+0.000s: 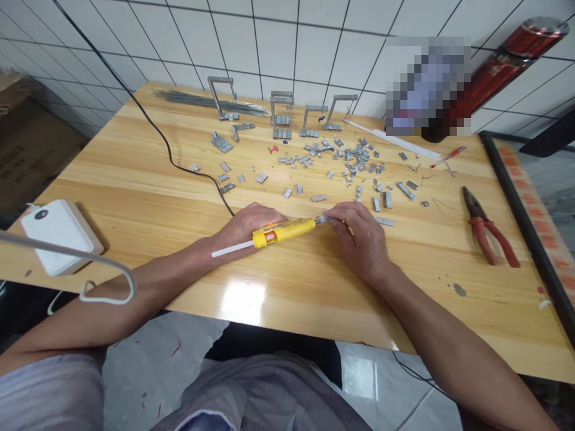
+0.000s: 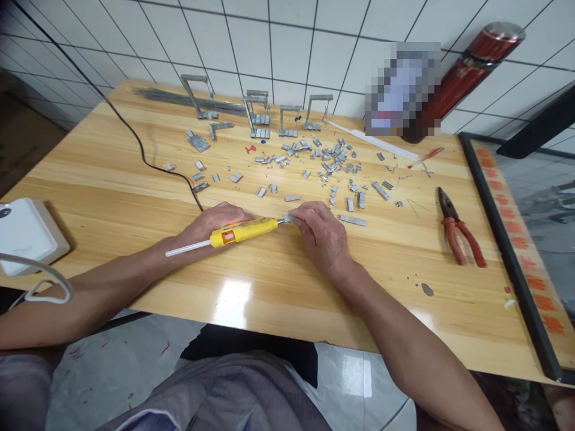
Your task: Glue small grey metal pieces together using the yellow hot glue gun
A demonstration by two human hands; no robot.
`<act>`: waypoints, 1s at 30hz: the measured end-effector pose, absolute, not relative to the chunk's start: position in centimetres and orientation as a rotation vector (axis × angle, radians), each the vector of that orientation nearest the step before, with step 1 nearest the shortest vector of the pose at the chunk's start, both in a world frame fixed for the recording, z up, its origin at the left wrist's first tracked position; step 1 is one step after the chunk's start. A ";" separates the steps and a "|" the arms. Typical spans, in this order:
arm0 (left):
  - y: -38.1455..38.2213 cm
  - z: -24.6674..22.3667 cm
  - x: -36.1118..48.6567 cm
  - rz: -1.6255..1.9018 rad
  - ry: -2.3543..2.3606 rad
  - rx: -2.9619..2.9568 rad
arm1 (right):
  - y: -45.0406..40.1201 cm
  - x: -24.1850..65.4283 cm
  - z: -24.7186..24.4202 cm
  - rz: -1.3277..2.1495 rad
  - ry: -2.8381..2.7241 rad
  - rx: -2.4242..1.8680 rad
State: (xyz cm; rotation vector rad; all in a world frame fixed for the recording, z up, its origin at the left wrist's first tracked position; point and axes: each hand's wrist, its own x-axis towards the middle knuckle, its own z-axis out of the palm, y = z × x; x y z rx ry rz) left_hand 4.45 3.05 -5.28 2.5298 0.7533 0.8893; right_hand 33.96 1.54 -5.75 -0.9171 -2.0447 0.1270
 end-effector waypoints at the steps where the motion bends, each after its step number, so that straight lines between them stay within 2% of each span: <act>1: 3.1 -5.3 4.4 0.882 0.759 2.532 | 1.5 34.0 -5.7 0.137 -2.048 -0.929; 30: 3.6 -5.6 3.4 0.830 0.785 2.600 | 1.4 34.1 -5.8 0.192 -2.062 -1.020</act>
